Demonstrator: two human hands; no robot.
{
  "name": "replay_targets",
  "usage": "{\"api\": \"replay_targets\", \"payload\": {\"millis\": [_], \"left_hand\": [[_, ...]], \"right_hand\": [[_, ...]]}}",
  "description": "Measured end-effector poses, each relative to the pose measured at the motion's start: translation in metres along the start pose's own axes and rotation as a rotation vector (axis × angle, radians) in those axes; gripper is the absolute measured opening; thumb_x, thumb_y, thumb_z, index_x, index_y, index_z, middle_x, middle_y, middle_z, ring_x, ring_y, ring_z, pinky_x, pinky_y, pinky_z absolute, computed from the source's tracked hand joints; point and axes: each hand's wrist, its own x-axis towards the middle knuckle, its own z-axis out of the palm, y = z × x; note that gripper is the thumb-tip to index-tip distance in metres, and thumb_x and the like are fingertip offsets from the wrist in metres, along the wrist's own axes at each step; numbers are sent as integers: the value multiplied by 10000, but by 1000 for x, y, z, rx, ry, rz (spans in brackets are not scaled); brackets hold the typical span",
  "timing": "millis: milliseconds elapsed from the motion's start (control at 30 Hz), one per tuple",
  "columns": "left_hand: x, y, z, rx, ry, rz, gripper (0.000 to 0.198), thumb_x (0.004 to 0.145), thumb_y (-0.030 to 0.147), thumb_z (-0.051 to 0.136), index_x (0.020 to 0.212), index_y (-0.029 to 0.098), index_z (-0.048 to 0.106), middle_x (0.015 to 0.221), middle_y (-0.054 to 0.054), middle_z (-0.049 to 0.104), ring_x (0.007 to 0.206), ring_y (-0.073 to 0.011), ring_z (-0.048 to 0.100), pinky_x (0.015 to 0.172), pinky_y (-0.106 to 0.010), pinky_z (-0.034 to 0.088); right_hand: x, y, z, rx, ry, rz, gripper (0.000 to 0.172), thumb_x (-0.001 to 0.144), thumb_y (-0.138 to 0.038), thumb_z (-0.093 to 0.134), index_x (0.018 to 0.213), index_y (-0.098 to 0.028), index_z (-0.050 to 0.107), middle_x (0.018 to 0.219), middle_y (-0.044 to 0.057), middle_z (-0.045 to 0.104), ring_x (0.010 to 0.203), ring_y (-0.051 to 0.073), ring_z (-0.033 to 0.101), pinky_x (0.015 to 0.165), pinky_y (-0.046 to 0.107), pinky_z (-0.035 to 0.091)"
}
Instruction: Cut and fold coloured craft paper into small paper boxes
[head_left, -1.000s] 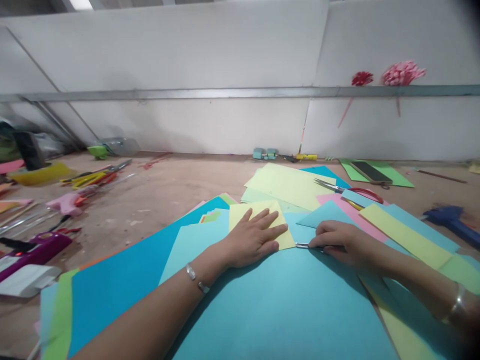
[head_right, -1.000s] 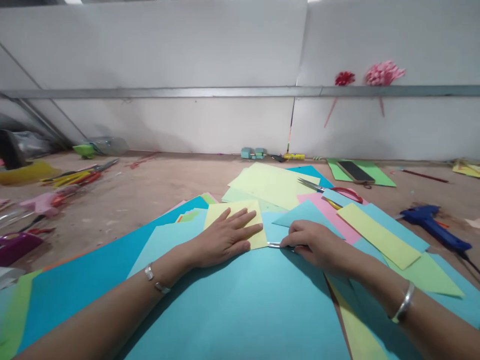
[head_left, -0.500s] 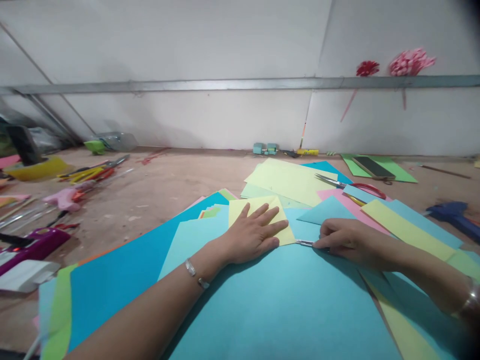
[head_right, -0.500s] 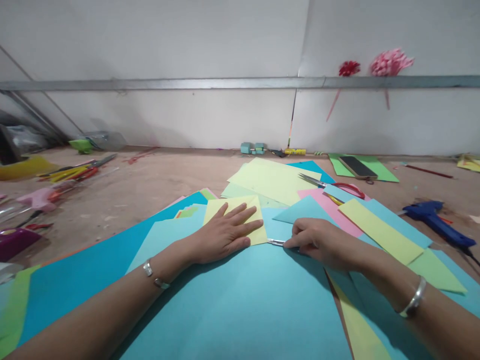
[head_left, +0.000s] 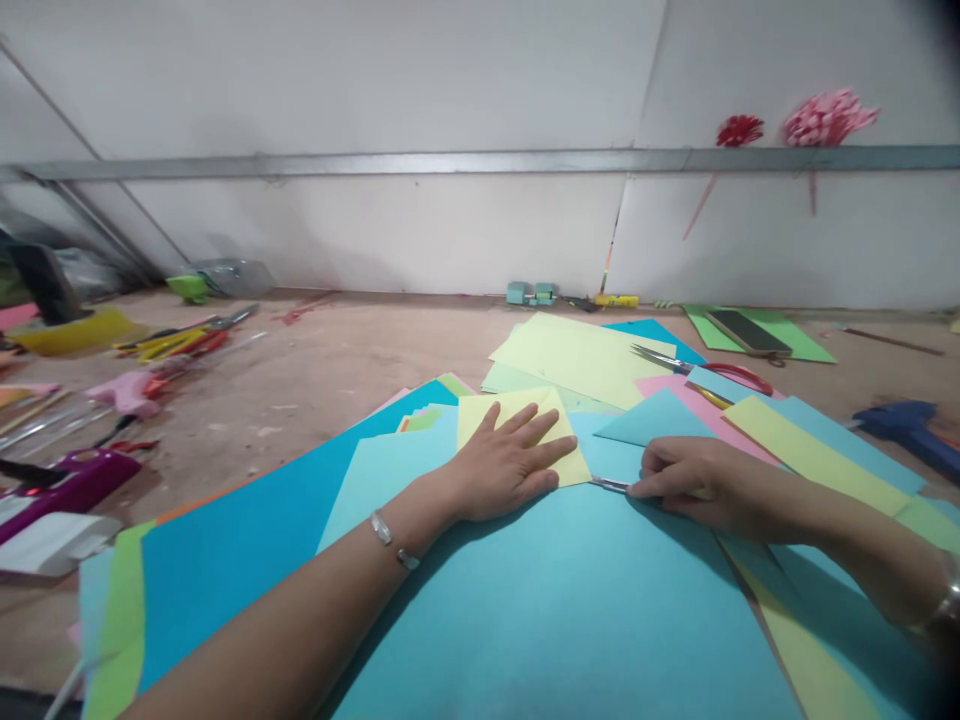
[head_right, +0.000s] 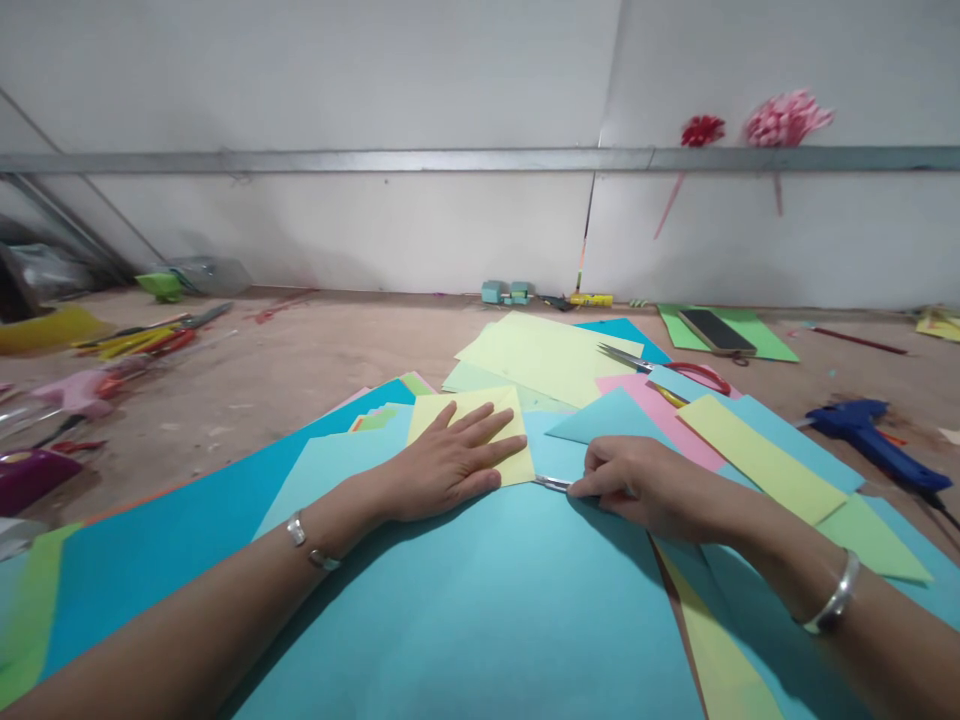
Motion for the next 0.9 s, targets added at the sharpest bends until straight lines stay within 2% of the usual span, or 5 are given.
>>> {"api": "replay_targets", "payload": {"millis": [667, 900], "left_hand": [[0, 0, 0, -2, -5, -1, 499, 998, 502, 290, 1480, 375, 311, 1611, -32, 131, 1480, -314, 99, 1136, -642, 32], [1, -2, 3, -3, 9, 7, 497, 998, 507, 287, 1480, 384, 303, 1612, -26, 134, 1480, -314, 95, 1139, -638, 32]], "right_hand": [[1, -13, 7, 9, 10, 14, 303, 866, -158, 509, 1058, -272, 714, 894, 56, 633, 778, 167, 595, 642, 265, 445], [0, -13, 4, 12, -9, 6, 292, 881, -191, 505, 1048, -280, 727, 905, 57, 643, 766, 167, 596, 634, 271, 450]]}}
